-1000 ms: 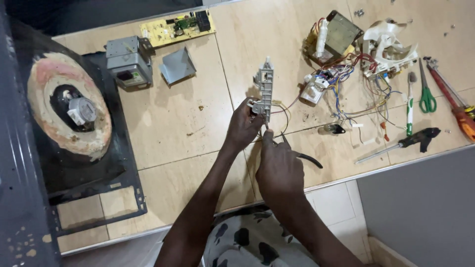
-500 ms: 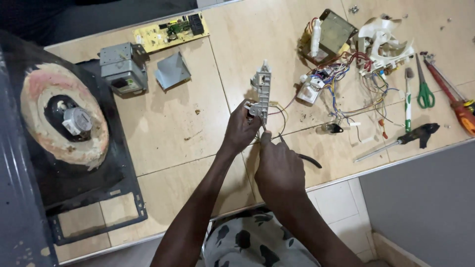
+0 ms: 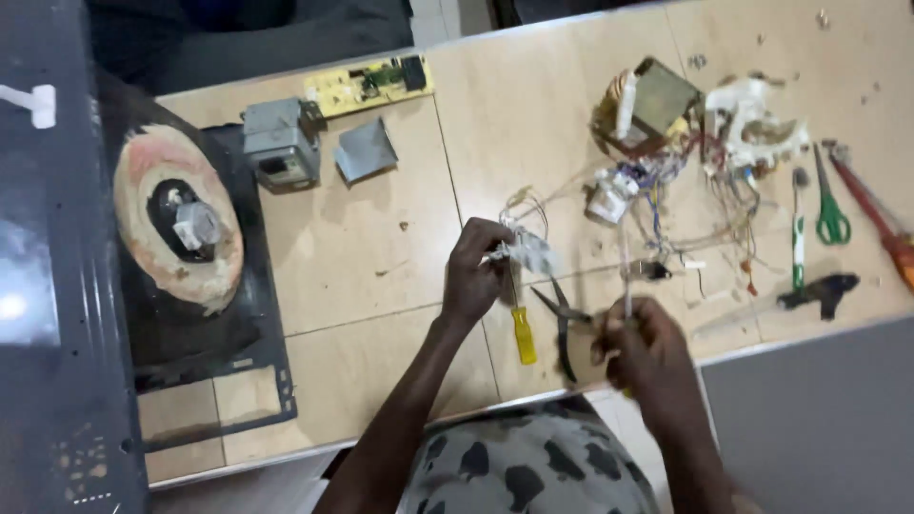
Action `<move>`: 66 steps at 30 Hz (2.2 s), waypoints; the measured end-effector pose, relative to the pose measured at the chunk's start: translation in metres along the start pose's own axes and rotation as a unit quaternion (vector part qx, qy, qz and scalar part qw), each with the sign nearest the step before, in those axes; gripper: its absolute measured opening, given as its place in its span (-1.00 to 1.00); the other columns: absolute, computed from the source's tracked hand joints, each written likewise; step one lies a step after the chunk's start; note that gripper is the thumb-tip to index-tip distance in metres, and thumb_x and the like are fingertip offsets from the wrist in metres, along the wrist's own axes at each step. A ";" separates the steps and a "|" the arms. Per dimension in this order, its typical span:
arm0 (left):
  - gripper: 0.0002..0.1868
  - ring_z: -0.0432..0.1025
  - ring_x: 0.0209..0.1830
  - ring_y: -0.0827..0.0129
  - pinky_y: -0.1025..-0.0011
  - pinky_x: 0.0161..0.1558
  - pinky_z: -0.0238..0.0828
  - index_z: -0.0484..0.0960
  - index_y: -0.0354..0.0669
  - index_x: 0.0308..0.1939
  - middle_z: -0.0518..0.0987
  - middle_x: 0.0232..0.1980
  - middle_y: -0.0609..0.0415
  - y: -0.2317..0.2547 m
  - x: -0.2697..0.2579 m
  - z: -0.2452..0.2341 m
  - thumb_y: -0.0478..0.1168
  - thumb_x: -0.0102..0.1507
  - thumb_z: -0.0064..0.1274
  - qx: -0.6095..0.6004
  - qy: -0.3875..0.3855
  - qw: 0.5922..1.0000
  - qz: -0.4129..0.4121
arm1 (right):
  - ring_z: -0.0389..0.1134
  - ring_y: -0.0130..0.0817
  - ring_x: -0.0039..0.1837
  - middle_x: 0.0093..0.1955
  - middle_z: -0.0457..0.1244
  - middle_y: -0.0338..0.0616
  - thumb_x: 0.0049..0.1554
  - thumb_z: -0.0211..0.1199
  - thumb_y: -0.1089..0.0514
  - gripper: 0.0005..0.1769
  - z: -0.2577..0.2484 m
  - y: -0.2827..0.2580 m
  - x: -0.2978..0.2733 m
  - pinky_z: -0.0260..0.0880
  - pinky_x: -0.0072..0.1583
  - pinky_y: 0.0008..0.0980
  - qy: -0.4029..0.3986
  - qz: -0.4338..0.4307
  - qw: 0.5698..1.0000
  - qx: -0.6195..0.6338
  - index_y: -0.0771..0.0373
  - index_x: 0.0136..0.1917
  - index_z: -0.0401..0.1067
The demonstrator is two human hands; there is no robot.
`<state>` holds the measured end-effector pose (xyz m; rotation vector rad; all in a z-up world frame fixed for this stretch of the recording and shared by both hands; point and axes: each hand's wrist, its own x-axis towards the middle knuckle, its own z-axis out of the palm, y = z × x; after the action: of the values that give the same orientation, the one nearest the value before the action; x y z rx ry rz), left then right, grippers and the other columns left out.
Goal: The person uses a yellow screwdriver to work on a white plastic component with attached wires on a cluttered workbench. They then switch to an orange screwdriver to continue manipulating the component and wires. Finally, they pick up a small cylindrical metal object and handle it with their hands.
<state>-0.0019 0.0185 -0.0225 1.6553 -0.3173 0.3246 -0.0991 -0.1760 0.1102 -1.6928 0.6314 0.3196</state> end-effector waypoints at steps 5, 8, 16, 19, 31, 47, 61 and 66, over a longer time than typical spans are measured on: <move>-0.57 0.55 -0.12 0.17 0.31 0.02 0.54 0.65 0.00 -0.14 0.55 -0.17 0.12 0.009 -0.008 0.001 -0.62 0.08 0.14 0.037 -0.010 0.998 0.039 | 0.37 -0.24 -0.16 -0.08 0.31 0.04 0.24 0.12 -0.13 -0.57 0.017 0.004 0.027 0.20 -0.38 -0.46 -0.073 0.012 0.991 0.111 0.26 0.13 0.36; -0.61 0.56 -0.13 0.14 0.27 0.01 0.54 0.59 -0.02 -0.10 0.58 -0.19 0.10 0.014 -0.016 0.003 -0.59 0.14 0.14 0.069 0.001 0.997 0.034 | 0.31 -0.36 -0.23 -0.18 0.28 -0.09 0.21 0.21 -0.13 -0.59 0.021 0.008 0.035 0.14 -0.43 -0.56 -0.123 0.049 0.977 0.165 0.24 0.10 0.41; -0.54 0.32 0.31 -0.28 -0.06 0.34 0.29 0.40 -0.14 0.08 0.46 0.06 -0.14 0.068 -0.013 -0.006 -0.62 0.16 -0.13 0.155 0.031 0.987 0.005 | 0.19 -0.53 -0.22 -0.25 0.20 -0.26 0.16 0.26 -0.02 -0.67 0.006 0.010 0.042 0.04 -0.44 -0.60 -0.181 0.028 0.976 0.117 0.22 0.10 0.44; -0.58 0.37 0.17 -0.13 0.10 0.22 0.41 0.39 -0.17 0.10 0.38 0.05 -0.11 0.090 -0.019 0.000 -0.49 0.16 -0.13 0.193 0.189 0.956 -0.114 | 0.20 -0.48 -0.26 -0.30 0.20 -0.24 0.14 0.30 0.01 -0.62 0.004 0.004 0.042 0.12 -0.44 -0.57 -0.176 0.035 0.975 0.133 0.27 0.14 0.43; -0.62 0.57 -0.11 0.11 0.27 -0.13 0.52 0.47 -0.17 0.01 0.66 -0.08 -0.15 0.094 0.004 0.049 -0.12 0.20 0.19 -0.397 0.123 0.778 -0.471 | 0.20 -0.39 -0.28 -0.16 0.28 -0.10 0.08 0.24 0.17 -0.50 0.007 -0.001 0.035 -0.02 -0.36 -0.46 -0.159 0.114 0.975 0.108 0.11 0.31 0.39; -0.73 0.41 -0.40 0.29 0.42 -0.42 0.35 0.57 -0.24 -0.12 0.54 -0.30 0.02 0.092 0.008 0.012 -0.11 0.44 -0.12 -0.258 0.075 0.725 -0.634 | 0.36 -0.19 0.03 -0.03 0.35 -0.03 0.11 0.33 0.14 -0.80 -0.040 -0.016 0.048 0.42 0.04 -0.27 -0.055 -0.155 0.963 -0.212 0.24 -0.01 0.45; -0.08 0.41 0.30 0.13 0.22 0.32 0.36 0.33 -0.17 0.38 0.42 0.36 -0.13 0.098 -0.009 -0.004 0.49 0.29 -0.39 -0.418 0.015 0.802 -0.426 | 0.31 -0.36 -0.32 -0.25 0.35 -0.02 0.04 0.50 0.22 -0.71 0.034 -0.004 0.093 0.58 -0.36 -0.19 -0.029 -0.034 0.999 0.015 0.25 0.05 0.59; -0.33 0.44 0.21 -0.08 0.09 0.16 0.50 0.19 -0.30 0.47 0.35 0.26 -0.27 0.076 -0.022 0.026 -0.24 0.34 0.11 -0.049 0.034 0.970 -0.235 | 0.27 -0.49 -0.48 -0.39 0.37 -0.03 0.12 0.49 0.18 -0.77 0.051 0.002 0.079 0.45 -0.39 -0.43 -0.010 -0.114 0.992 0.047 0.36 -0.03 0.58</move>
<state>-0.0514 -0.0154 0.0352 1.5632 0.1143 0.0076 -0.0297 -0.1458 0.0550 -1.6495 0.4267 0.1405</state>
